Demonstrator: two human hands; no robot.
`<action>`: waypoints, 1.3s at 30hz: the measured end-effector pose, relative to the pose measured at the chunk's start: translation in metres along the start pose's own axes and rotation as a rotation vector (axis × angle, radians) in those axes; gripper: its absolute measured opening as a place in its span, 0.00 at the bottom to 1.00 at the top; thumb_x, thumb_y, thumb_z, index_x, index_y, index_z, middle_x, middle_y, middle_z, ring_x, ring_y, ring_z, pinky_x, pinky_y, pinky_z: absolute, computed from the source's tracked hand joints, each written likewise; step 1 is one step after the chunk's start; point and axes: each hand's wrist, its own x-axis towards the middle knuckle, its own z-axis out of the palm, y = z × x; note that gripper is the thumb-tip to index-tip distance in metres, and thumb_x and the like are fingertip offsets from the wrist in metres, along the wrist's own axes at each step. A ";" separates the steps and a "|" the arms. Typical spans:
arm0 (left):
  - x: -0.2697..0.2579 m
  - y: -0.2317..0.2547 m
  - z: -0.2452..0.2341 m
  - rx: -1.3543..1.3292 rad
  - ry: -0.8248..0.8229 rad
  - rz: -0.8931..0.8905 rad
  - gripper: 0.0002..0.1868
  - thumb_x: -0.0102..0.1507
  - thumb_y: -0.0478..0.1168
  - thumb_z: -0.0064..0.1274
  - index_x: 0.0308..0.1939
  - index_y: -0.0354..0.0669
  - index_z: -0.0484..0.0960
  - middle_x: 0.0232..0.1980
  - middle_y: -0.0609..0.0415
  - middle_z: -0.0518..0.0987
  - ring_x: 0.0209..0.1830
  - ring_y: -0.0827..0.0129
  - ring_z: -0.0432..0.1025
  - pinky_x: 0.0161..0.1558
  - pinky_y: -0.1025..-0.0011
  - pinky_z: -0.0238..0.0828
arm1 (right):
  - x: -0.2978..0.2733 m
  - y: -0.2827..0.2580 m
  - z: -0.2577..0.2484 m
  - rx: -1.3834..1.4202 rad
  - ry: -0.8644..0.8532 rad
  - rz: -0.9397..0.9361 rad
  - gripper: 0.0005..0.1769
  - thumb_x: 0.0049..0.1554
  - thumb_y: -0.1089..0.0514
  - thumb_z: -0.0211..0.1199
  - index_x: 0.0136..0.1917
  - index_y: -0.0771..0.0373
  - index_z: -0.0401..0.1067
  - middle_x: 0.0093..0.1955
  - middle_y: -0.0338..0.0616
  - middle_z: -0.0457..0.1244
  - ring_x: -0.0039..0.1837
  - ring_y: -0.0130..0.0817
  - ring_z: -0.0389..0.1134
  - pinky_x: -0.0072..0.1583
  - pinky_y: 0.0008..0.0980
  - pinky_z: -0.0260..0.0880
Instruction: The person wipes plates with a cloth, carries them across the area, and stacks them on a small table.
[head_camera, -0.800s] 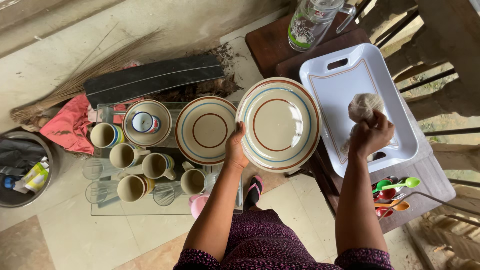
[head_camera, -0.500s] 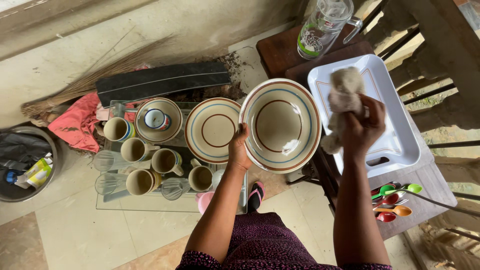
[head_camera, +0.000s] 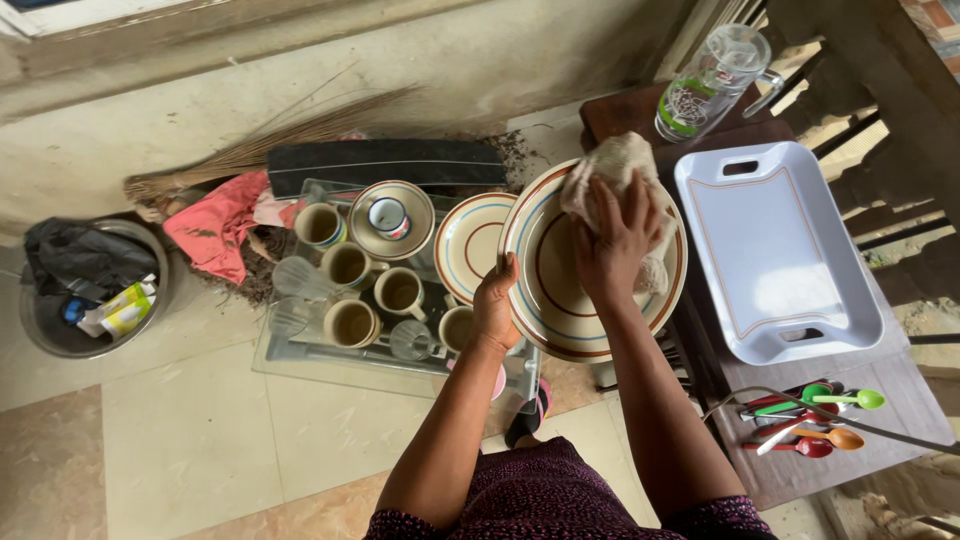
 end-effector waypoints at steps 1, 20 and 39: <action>-0.004 0.005 -0.005 0.000 -0.002 0.007 0.25 0.65 0.51 0.59 0.59 0.38 0.77 0.54 0.56 0.78 0.55 0.68 0.70 0.60 0.65 0.67 | -0.003 -0.010 0.000 0.004 0.003 -0.005 0.30 0.56 0.50 0.71 0.71 0.51 0.72 0.81 0.61 0.51 0.79 0.65 0.51 0.73 0.61 0.44; -0.070 0.101 -0.013 -0.044 -0.050 0.182 0.44 0.65 0.68 0.46 0.72 0.36 0.66 0.68 0.43 0.73 0.66 0.55 0.70 0.65 0.55 0.69 | -0.074 -0.075 -0.053 0.511 -0.448 -0.476 0.14 0.43 0.69 0.66 0.38 0.50 0.81 0.49 0.35 0.72 0.58 0.32 0.73 0.62 0.35 0.70; -0.081 0.053 -0.026 -0.064 -0.092 0.038 0.23 0.70 0.46 0.43 0.64 0.35 0.73 0.63 0.49 0.77 0.62 0.63 0.72 0.64 0.63 0.68 | -0.088 -0.141 -0.030 0.184 -0.276 -0.337 0.35 0.60 0.53 0.64 0.79 0.50 0.63 0.85 0.57 0.47 0.86 0.51 0.44 0.82 0.57 0.38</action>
